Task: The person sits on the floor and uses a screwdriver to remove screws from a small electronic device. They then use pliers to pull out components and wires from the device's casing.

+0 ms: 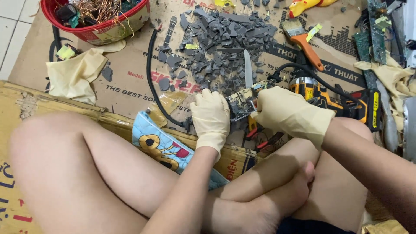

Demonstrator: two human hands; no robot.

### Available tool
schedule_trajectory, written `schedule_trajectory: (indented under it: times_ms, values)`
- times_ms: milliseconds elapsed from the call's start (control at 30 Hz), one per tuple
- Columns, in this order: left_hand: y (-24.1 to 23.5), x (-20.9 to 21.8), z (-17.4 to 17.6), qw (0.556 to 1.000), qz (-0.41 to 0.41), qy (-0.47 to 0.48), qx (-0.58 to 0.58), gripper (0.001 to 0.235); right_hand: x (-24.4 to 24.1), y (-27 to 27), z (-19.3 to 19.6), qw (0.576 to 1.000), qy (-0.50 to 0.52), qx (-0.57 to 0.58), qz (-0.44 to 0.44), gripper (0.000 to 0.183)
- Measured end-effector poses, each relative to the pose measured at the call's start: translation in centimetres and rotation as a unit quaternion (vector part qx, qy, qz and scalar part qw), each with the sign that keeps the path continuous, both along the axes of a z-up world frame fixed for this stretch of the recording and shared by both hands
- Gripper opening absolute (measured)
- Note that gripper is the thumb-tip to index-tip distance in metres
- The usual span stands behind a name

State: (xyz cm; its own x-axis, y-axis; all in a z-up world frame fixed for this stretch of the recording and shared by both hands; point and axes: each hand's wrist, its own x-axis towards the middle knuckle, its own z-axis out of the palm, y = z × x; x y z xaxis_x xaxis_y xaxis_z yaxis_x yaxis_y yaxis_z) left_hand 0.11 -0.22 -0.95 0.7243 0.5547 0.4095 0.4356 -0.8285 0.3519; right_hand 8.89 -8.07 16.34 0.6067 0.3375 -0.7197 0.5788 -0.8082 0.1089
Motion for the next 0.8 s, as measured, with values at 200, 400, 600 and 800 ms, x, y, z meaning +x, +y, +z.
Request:
schedule_trajectory:
  times_ms: [200, 400, 600, 800]
  values:
    - [0.0, 0.0, 0.0, 1.0, -0.004, 0.001, 0.001, 0.014, 0.5, -1.0, -1.6, 0.998, -0.002, 0.043, 0.042, 0.028]
    - [-0.3, -0.5, 0.5, 1.0, -0.011, 0.001, -0.002, 0.014, -2.6, -6.1, -3.5, 0.992, -0.053, 0.11, -0.008, 0.031]
    - [0.4, -1.0, 0.1, 1.0, -0.005, 0.004, 0.008, 0.014, -7.0, -10.7, -9.0, 0.953, -0.183, 0.231, -0.067, 0.031]
    - [-0.3, -0.4, 0.2, 1.0, -0.018, -0.006, 0.012, 0.015, -5.7, -8.6, -6.5, 0.968, -0.12, 0.212, -0.062, 0.039]
